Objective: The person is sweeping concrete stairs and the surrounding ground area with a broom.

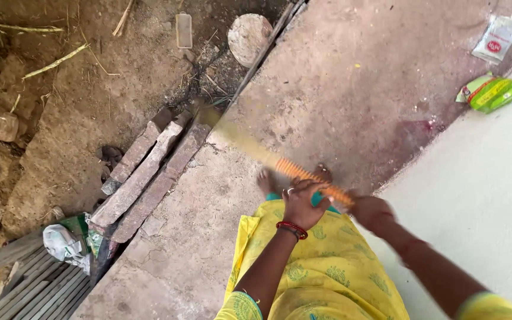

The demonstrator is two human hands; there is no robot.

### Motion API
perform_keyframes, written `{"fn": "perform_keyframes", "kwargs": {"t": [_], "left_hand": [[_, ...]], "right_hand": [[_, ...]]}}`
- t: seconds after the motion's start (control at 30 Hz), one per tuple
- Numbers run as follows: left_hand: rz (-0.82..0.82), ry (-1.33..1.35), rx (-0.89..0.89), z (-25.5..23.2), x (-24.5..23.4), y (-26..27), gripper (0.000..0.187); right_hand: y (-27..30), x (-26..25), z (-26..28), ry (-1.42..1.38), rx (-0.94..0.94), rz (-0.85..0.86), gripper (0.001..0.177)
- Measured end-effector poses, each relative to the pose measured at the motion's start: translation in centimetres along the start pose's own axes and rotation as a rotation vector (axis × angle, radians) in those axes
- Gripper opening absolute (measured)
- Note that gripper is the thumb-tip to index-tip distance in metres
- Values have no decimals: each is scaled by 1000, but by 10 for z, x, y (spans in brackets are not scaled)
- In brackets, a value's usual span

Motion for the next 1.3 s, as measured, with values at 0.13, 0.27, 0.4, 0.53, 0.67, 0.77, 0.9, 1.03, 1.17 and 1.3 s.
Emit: {"fn": "perform_keyframes", "kwargs": {"t": [0.13, 0.27, 0.4, 0.53, 0.67, 0.77, 0.9, 1.03, 1.17, 1.3], "left_hand": [[-64, 10, 42, 6, -42, -19, 40], [-148, 60, 126, 45, -84, -31, 36], [-200, 62, 150, 75, -120, -60, 34], [-151, 59, 179, 80, -153, -94, 36], [-70, 62, 157, 71, -176, -121, 37], [29, -27, 202, 66, -184, -146, 40], [54, -34, 207, 61, -195, -168, 42], [42, -71, 247, 77, -191, -200, 39], [154, -146, 235, 45, -178, -231, 39], [202, -65, 326, -9, -167, -273, 38]], "right_hand": [[-49, -6, 65, 66, -15, -7, 37], [-81, 3, 1, 24, 275, -171, 47], [-73, -96, 19, -142, 563, -195, 50], [-64, -100, 76, -188, 443, -298, 57], [-46, -113, 161, -167, 326, -81, 57], [-64, -158, 217, 50, 122, 61, 55], [-135, -142, 183, 244, 131, 115, 45], [-163, -164, 134, -185, 502, -224, 46], [-147, -186, 132, -390, 546, -401, 53], [-114, -233, 145, -325, 508, -116, 51]]}}
Point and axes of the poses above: each hand's wrist, its own y-axis away from the middle knuckle, its own x-axis out of the palm, z = x × y, the point moved 1 cm from there along -y, towards the middle knuckle, and after that the axes turned 11 degrees about -z, right-handed, at the moved point
